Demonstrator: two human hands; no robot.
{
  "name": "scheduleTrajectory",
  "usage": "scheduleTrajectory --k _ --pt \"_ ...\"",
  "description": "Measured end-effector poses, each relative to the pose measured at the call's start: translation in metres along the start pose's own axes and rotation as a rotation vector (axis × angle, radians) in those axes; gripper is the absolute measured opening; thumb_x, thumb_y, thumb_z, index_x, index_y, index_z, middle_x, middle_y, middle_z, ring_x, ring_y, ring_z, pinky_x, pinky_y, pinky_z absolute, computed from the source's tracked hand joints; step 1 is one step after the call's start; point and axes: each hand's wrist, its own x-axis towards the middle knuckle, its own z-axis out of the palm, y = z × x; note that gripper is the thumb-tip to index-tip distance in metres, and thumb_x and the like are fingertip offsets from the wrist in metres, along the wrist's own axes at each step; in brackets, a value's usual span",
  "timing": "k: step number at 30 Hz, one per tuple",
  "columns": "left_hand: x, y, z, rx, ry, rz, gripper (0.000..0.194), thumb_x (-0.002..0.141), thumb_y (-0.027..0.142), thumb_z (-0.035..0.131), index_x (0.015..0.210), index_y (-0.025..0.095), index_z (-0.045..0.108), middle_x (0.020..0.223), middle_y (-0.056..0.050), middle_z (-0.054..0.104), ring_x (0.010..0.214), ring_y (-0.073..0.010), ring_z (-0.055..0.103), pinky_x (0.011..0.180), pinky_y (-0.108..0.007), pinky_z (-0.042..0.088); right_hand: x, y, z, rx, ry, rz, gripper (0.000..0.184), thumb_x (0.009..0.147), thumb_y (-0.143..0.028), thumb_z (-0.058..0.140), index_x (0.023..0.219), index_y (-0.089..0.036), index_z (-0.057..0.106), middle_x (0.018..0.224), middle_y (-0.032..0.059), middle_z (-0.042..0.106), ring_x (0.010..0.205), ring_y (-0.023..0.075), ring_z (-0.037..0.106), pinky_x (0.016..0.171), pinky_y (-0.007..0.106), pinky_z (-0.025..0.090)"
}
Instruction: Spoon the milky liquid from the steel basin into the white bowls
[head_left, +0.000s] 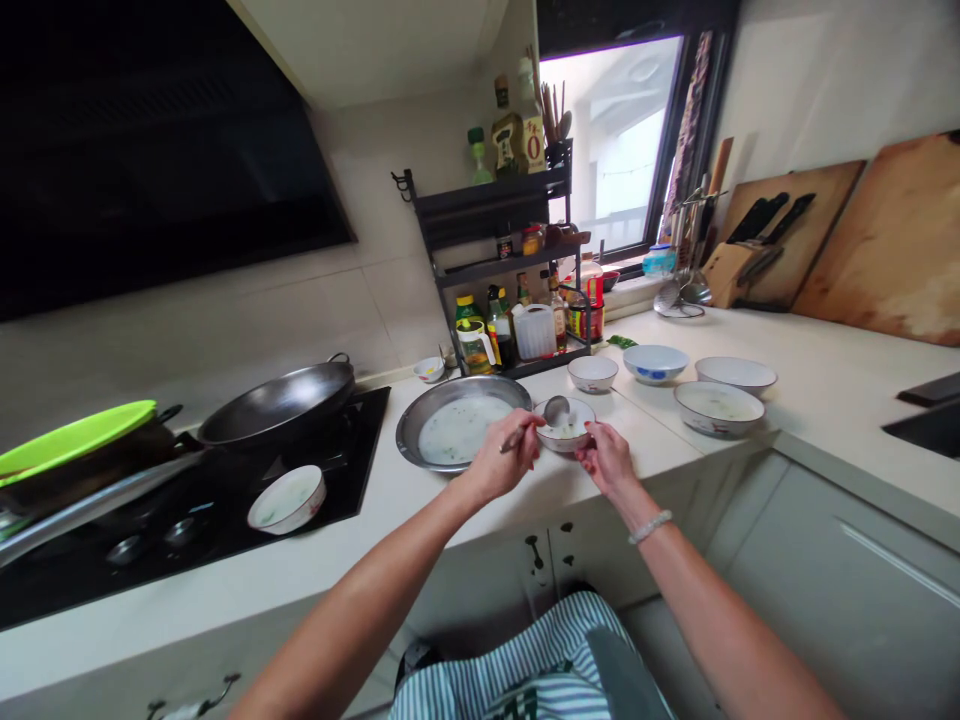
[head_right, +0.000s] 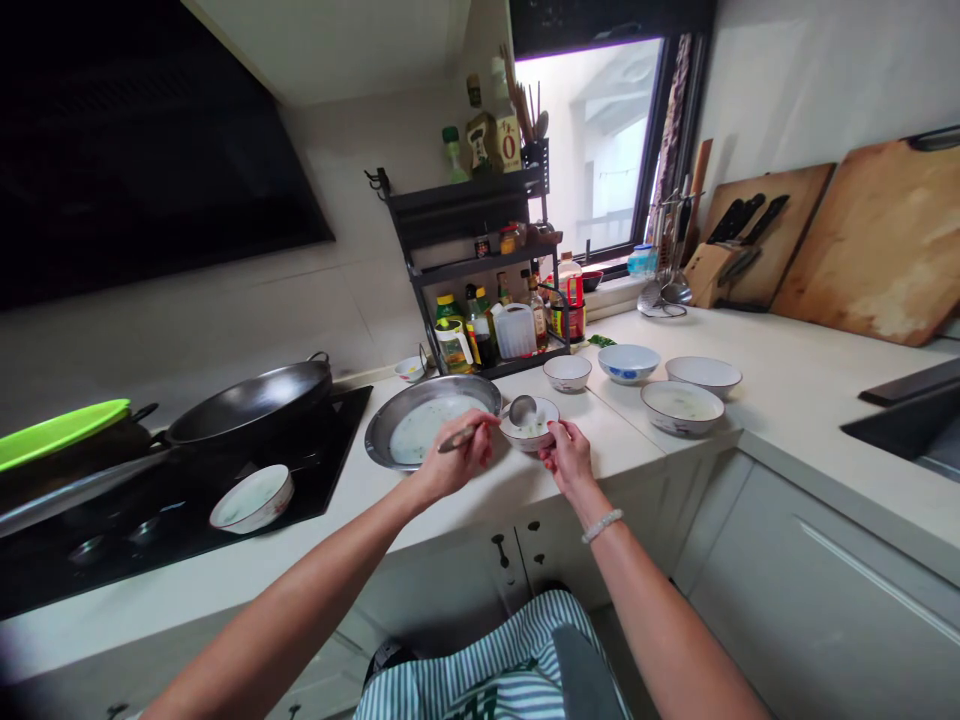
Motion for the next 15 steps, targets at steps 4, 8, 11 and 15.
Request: scheduleTrajectory --k 4,8,11,15 --pt "-0.01 -0.002 -0.002 0.141 -0.084 0.223 0.021 0.094 0.026 0.045 0.096 0.016 0.064 0.078 -0.006 0.063 0.066 -0.0151 0.058 0.069 -0.03 0.052 0.001 0.001 -0.001 0.009 0.002 0.005 0.033 0.061 -0.038 0.073 0.08 -0.02 0.053 0.051 -0.0042 0.053 0.037 0.0099 0.049 0.03 0.016 0.025" --pt "-0.007 -0.014 -0.015 -0.114 0.222 -0.056 0.024 0.095 0.031 0.043 0.097 0.016 0.062 0.07 -0.003 0.062 0.055 -0.0134 0.057 0.056 -0.027 0.051 0.0 -0.001 0.0 0.011 -0.004 -0.004 0.032 0.06 -0.038 0.073 0.077 -0.02 0.052 0.051 -0.0033 0.054 0.036 0.0097 0.048 0.031 0.017 0.026" --pt "-0.001 -0.026 -0.037 -0.372 0.574 -0.326 0.02 0.09 0.029 0.045 0.09 0.015 0.06 0.066 -0.003 0.063 0.052 -0.0138 0.06 0.049 -0.025 0.05 0.0 -0.001 0.0 0.017 -0.001 -0.001 0.033 0.06 -0.039 0.073 0.077 -0.02 0.052 0.05 -0.0034 0.054 0.036 0.0099 0.049 0.031 0.017 0.026" --pt "-0.004 -0.041 -0.063 -0.385 0.712 -0.453 0.013 0.083 0.022 0.048 0.082 0.014 0.06 0.055 0.0 0.06 0.048 -0.013 0.059 0.046 -0.022 0.048 0.0 -0.002 0.0 0.016 0.006 0.004 0.034 0.059 -0.039 0.073 0.078 -0.02 0.053 0.049 -0.004 0.054 0.035 0.0099 0.048 0.03 0.017 0.026"
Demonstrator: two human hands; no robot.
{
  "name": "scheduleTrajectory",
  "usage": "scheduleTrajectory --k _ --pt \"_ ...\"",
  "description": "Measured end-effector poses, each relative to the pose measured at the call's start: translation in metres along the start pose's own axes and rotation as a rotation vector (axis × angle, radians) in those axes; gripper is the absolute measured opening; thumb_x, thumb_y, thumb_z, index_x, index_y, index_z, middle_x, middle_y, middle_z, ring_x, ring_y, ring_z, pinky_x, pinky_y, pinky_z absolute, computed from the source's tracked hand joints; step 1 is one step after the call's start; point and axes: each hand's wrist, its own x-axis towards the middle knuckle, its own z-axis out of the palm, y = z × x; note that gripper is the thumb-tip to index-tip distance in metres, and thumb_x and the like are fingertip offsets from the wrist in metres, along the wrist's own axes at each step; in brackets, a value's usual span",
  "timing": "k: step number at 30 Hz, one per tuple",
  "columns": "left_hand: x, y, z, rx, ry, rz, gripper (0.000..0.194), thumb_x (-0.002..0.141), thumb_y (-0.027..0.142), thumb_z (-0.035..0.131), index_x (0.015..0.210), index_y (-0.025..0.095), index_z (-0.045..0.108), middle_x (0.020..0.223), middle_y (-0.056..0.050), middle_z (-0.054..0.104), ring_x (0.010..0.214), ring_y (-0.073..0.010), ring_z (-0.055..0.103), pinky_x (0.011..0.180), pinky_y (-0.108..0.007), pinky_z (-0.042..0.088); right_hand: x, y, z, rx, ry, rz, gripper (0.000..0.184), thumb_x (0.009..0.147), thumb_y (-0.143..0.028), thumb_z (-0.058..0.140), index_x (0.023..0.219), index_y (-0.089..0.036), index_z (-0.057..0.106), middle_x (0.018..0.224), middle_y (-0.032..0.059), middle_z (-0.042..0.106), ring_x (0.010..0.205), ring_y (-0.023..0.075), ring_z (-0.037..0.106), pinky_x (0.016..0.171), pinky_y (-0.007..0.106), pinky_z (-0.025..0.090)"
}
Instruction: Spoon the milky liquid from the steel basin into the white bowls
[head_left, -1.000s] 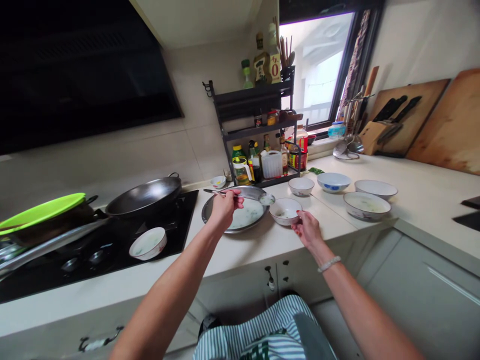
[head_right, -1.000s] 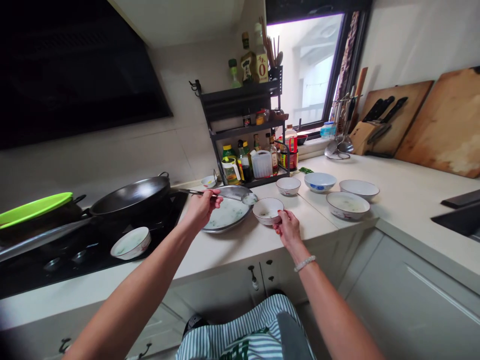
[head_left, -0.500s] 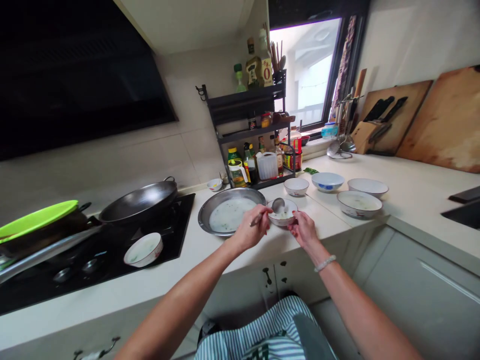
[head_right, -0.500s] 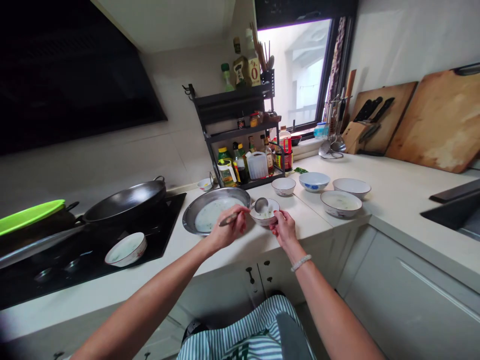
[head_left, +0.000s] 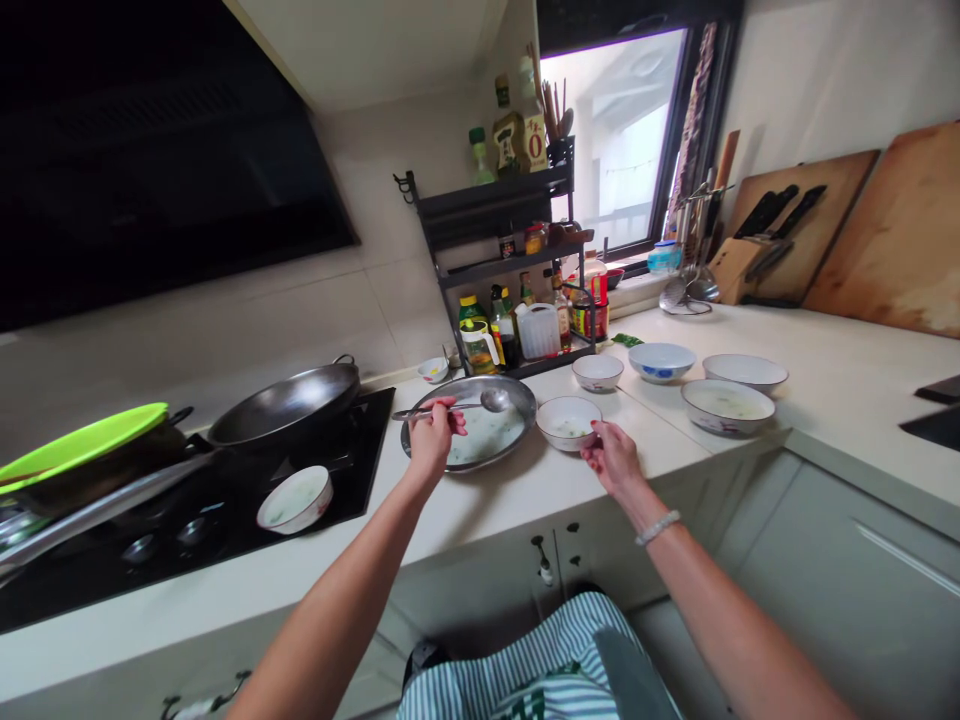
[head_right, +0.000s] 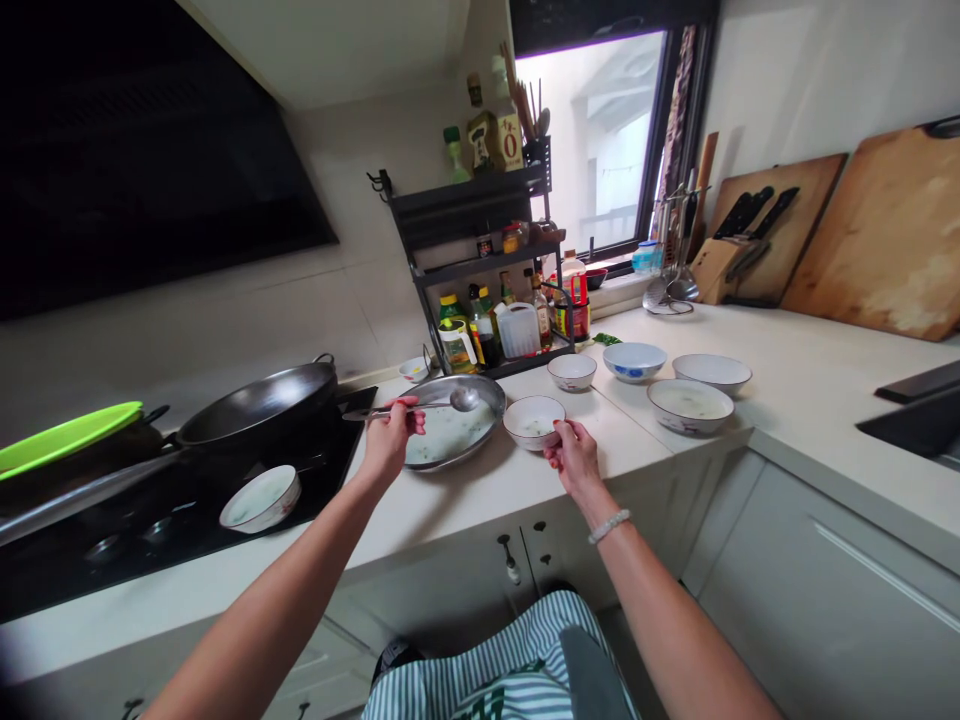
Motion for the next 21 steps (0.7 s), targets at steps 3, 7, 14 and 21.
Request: scheduleTrajectory --k 3,7,14,21 --pt "0.0 -0.009 -0.011 0.129 -0.035 0.019 0.013 0.081 0.024 0.052 0.082 0.014 0.06 0.052 0.001 0.059 0.045 -0.0136 0.059 0.043 -0.023 0.048 -0.001 -0.001 0.001 -0.001 0.007 0.006 0.035 0.057 -0.038 0.074 0.078 -0.02 0.052 0.05 -0.0046 0.054 0.036 0.0097 0.049 0.03 0.016 0.025" --pt "-0.006 -0.025 -0.013 0.258 -0.105 0.04 0.014 0.081 0.027 0.054 0.08 0.015 0.06 0.05 0.002 0.057 0.041 -0.0137 0.058 0.04 -0.023 0.047 -0.002 -0.003 0.001 0.005 0.008 0.007 0.037 0.056 -0.038 0.074 0.078 -0.02 0.052 0.05 -0.0047 0.054 0.035 0.0096 0.049 0.03 0.016 0.025" --pt "-0.003 -0.029 -0.014 0.195 -0.025 -0.043 0.012 0.081 0.021 0.05 0.08 0.015 0.06 0.05 0.001 0.059 0.044 -0.0148 0.06 0.043 -0.024 0.049 -0.001 -0.002 0.0 0.007 -0.003 -0.001 0.037 0.057 -0.038 0.075 0.078 -0.02 0.051 0.05 -0.005 0.053 0.035 0.0092 0.048 0.03 0.016 0.025" --pt "0.006 -0.01 -0.019 0.016 0.189 -0.188 0.016 0.078 0.008 0.043 0.075 0.013 0.058 0.05 -0.001 0.058 0.042 -0.0114 0.055 0.046 -0.022 0.048 -0.001 -0.001 0.0 0.006 0.001 -0.005 0.033 0.059 -0.037 0.073 0.077 -0.02 0.051 0.05 -0.0041 0.054 0.037 0.0096 0.049 0.03 0.016 0.024"
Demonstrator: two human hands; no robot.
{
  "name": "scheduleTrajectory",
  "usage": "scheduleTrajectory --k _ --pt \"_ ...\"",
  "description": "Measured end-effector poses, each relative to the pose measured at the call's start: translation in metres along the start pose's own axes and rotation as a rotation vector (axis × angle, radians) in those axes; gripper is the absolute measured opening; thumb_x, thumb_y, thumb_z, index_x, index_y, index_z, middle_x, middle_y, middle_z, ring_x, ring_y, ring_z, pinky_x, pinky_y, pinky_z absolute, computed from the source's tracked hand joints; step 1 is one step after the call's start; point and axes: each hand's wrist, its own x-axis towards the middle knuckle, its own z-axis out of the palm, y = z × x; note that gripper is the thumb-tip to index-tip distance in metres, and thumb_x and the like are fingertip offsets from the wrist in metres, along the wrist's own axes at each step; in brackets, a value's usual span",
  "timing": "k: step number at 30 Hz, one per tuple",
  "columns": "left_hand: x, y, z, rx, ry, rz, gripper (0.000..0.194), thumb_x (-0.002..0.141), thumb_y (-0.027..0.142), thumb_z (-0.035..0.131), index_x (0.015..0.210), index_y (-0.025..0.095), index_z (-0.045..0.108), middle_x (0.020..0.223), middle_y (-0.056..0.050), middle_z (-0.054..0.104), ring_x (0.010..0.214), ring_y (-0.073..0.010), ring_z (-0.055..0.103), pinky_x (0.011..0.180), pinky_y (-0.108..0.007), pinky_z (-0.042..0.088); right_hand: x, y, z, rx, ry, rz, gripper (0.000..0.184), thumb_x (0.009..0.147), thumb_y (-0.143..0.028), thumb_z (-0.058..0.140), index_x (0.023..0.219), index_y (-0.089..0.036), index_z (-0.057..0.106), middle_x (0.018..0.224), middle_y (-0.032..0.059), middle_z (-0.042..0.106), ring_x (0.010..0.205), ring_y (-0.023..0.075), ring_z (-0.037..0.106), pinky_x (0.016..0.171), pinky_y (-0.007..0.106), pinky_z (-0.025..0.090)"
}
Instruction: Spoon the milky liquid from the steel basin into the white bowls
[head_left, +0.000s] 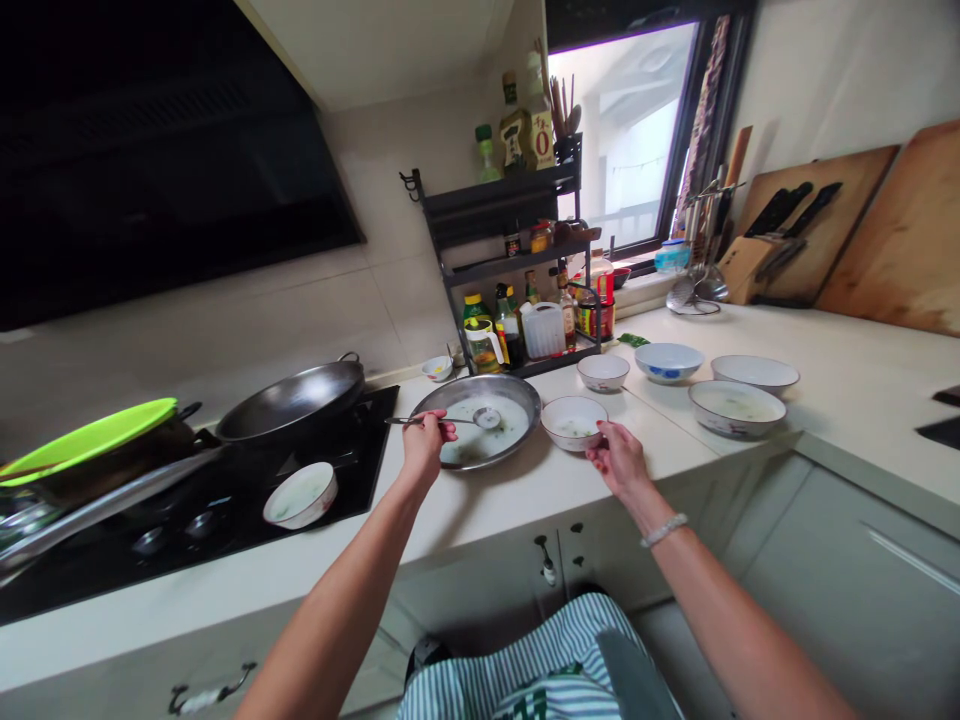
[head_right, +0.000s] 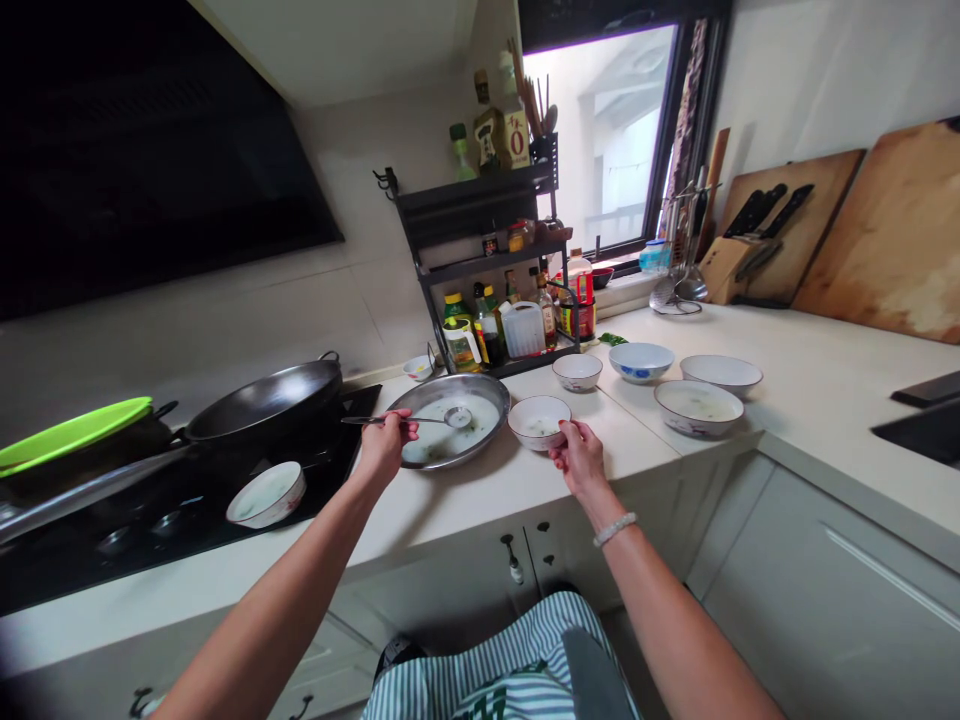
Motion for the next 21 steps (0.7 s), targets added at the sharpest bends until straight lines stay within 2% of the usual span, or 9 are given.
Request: scheduleTrajectory --k 5,21 --pt "0.001 0.006 -0.002 -0.062 0.019 -0.071 0.018 0.079 0.006 0.041 0.077 0.009 0.059 0.051 -0.003 0.059 0.042 -0.01 0.054 0.046 -0.021 0.047 0.0 -0.001 0.0 -0.006 0.001 -0.002 0.034 0.057 -0.038 0.074 0.077 -0.02 0.052 0.049 -0.0038 0.055 0.036 0.0095 0.048 0.03 0.016 0.025" --pt "-0.003 0.013 0.0 -0.062 0.001 -0.083 0.019 0.083 0.006 0.042 0.077 0.008 0.059 0.054 -0.004 0.059 0.044 -0.009 0.055 0.047 -0.02 0.047 0.0 0.0 0.0 -0.015 -0.012 0.001 0.037 0.059 -0.04 0.076 0.078 -0.021 0.051 0.05 -0.0042 0.054 0.037 0.0096 0.049 0.03 0.016 0.025"
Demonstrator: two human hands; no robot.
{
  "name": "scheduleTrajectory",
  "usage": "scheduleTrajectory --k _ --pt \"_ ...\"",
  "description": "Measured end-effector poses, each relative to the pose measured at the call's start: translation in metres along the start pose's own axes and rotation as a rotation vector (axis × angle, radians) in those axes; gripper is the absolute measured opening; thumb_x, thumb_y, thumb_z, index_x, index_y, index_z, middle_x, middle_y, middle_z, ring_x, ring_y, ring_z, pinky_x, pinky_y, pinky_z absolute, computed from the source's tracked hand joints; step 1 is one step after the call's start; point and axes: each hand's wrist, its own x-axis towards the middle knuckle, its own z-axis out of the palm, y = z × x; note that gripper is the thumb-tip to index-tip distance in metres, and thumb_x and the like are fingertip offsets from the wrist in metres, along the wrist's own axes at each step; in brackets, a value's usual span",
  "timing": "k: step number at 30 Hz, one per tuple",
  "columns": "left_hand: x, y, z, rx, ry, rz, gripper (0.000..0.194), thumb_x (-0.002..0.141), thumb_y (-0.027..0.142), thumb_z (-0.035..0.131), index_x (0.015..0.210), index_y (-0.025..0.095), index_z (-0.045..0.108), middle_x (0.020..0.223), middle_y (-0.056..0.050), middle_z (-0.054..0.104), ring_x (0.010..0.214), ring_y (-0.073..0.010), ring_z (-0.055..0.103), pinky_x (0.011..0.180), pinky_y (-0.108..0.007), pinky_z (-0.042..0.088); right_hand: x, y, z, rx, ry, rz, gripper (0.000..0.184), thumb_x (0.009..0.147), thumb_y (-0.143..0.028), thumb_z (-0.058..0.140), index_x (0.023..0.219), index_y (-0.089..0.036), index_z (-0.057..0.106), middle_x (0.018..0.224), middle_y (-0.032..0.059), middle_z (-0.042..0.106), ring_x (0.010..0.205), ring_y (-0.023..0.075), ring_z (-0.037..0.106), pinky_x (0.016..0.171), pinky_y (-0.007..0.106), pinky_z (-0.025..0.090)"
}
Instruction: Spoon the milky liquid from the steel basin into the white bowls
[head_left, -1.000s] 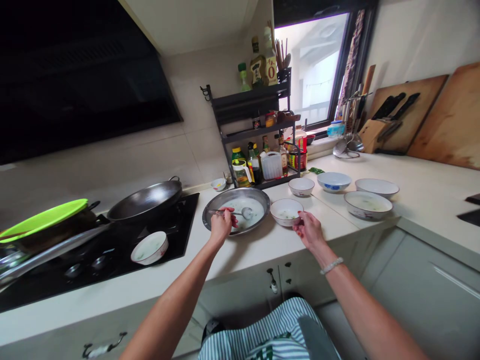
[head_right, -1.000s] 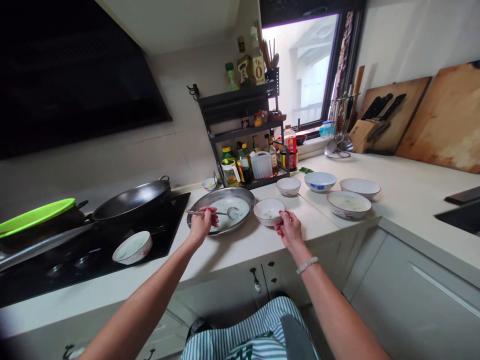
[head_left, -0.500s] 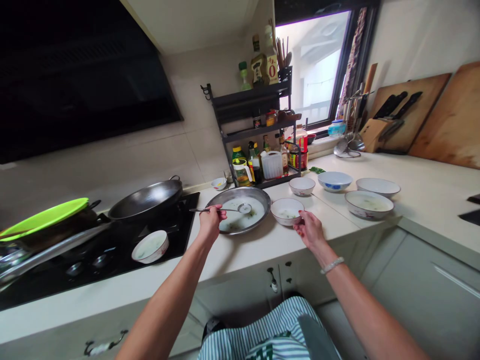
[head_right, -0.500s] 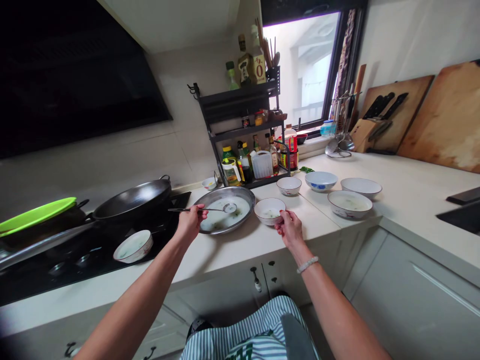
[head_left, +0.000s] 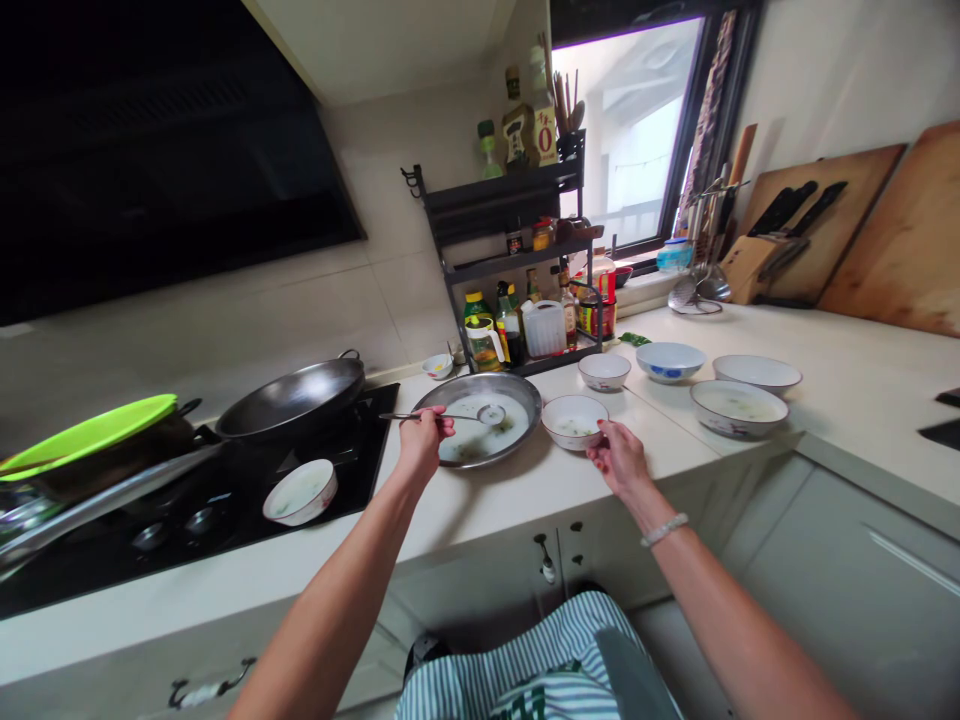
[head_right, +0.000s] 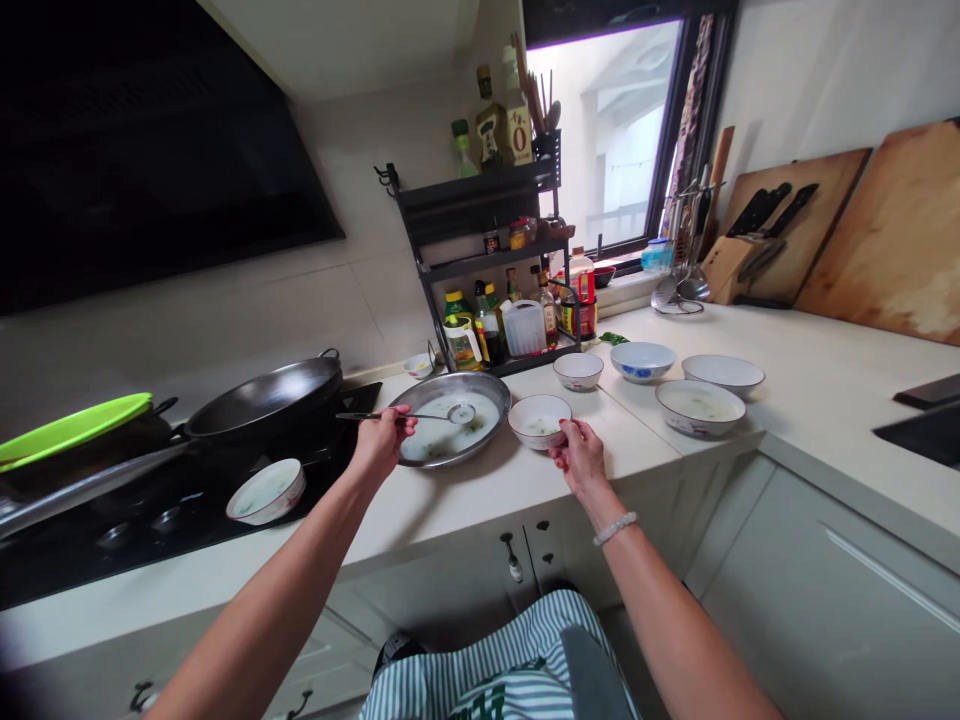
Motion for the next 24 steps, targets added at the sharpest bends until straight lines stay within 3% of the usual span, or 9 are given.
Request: scheduleTrajectory --k 24 --pt "-0.0006 0.0055 0.0062 0.001 -0.062 0.031 0.009 0.077 0.012 0.049 0.075 0.011 0.059 0.055 -0.003 0.059 0.045 -0.0102 0.055 0.049 -0.021 0.047 0.0021 0.0025 -0.0014 0.007 0.004 -0.001 0.037 0.061 -0.04 0.076 0.079 -0.021 0.051 0.053 -0.0038 0.053 0.037 0.0099 0.05 0.031 0.017 0.027"
